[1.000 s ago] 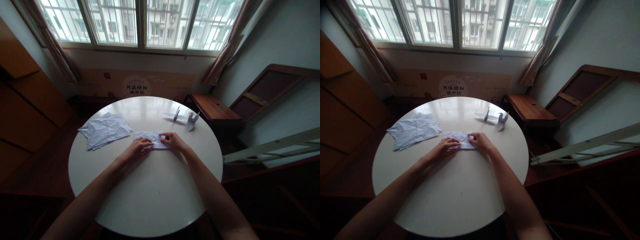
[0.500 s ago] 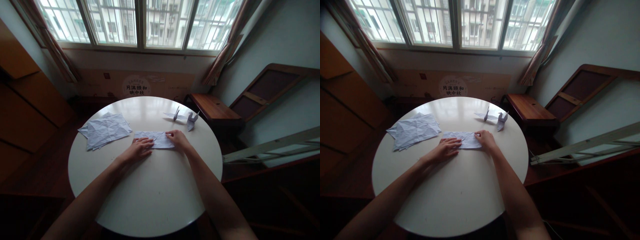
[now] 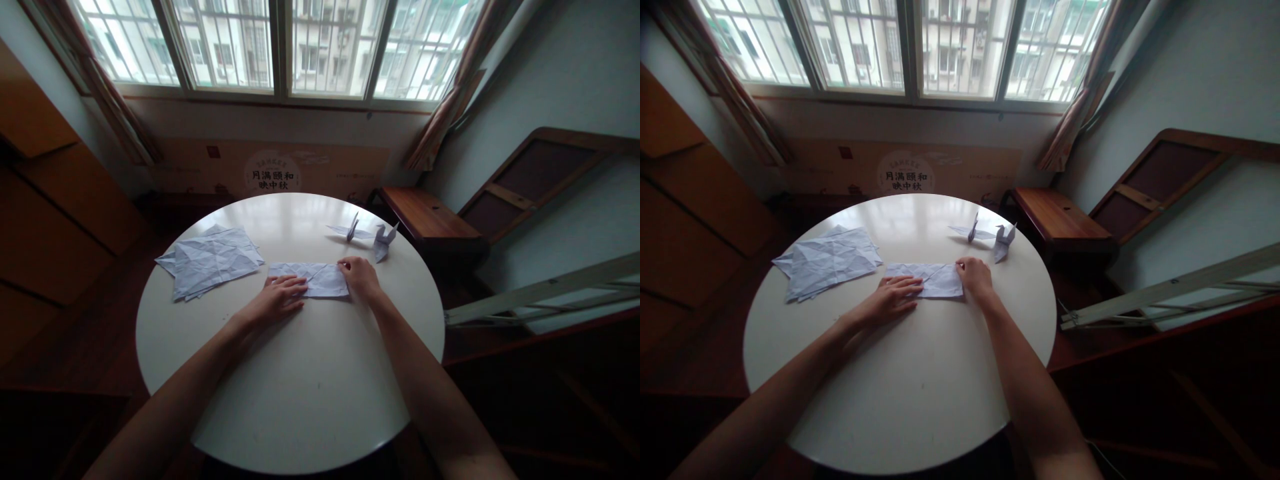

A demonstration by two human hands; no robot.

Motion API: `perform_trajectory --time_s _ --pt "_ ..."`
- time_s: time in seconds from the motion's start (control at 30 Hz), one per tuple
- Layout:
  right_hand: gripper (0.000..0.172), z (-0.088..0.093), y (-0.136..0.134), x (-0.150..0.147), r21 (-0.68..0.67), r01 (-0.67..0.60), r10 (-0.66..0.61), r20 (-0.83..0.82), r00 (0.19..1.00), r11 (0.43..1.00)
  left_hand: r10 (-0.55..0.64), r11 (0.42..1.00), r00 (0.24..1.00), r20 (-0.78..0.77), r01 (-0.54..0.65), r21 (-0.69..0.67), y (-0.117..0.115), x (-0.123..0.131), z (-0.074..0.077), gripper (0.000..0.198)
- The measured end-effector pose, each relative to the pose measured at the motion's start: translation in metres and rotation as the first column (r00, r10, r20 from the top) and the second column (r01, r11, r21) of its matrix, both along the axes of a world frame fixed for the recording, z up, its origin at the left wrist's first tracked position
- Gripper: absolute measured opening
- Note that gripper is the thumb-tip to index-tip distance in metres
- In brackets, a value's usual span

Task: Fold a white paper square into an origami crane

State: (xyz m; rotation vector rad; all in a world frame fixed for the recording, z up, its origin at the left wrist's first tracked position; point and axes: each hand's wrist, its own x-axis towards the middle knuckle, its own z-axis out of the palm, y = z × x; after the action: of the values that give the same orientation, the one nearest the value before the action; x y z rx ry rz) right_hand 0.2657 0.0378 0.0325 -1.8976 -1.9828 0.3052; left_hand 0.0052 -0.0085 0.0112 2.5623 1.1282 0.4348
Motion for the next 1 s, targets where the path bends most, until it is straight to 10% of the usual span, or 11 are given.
perform_trajectory --time_s 0.4,1.0 --pt "0.035 -0.002 -0.01 -0.023 -0.01 -0.317 0.316 0.106 0.943 0.948 -0.01 1.0 1.0 -0.019 0.011 0.028 0.0 0.001 -0.002 0.041" --pt "0.032 0.0 -0.007 -0.021 -0.033 -0.157 0.159 0.059 0.985 0.987 -0.005 1.0 1.0 -0.018 0.006 0.028 -0.001 0.001 0.0 0.041"
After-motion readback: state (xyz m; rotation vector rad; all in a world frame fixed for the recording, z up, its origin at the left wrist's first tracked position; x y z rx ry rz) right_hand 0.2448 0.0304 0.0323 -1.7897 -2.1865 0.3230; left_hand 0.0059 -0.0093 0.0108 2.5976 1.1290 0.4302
